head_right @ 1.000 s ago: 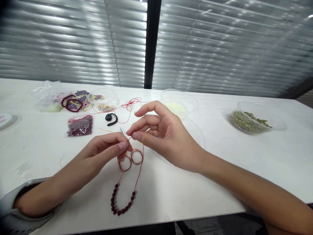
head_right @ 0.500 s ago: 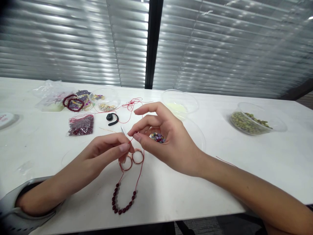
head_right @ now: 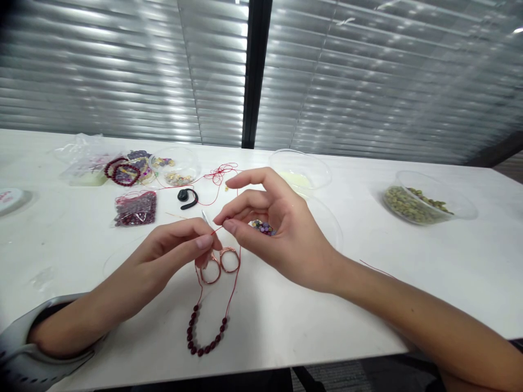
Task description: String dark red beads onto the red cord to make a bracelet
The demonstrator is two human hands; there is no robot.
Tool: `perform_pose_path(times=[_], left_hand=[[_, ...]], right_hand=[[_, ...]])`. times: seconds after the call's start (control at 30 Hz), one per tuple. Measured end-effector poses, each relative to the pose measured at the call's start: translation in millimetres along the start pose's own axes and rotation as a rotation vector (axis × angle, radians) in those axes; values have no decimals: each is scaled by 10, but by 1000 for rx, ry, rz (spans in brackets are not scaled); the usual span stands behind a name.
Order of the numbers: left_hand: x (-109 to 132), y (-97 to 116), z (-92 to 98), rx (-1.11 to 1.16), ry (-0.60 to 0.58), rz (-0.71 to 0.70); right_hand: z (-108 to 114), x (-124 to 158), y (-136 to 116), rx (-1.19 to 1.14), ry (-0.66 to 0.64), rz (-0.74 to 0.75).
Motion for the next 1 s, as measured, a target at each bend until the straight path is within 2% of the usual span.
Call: perform_pose_path(times=[0.23,0.4,0.6,0.8,1.0], left_hand=[[14,-9,1,0,-1,2],[-2,-10,-3,-8,-8,-3],[2,-66,-68,88,-115,47],[17,-99,-40,58,-74,97],[-13,-73,-49,83,-64,82]], right_hand=[[-45,5,0,-44,-56,21],[-34,11,-13,-25,-41,29],[-30,5,-10,-34,-80,85],[-37,-11,20,-10,-89,85],[-28,-4,9,7,-82,101]])
Point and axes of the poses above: each hand's wrist, its own x-axis away from the middle knuckle, its own z-axis out of the back of the hand, y = z × x, the point moved 5 cm from there along -x, towards the middle knuckle, and after that the axes turned 9 degrees about -x, right-handed, at the moved point
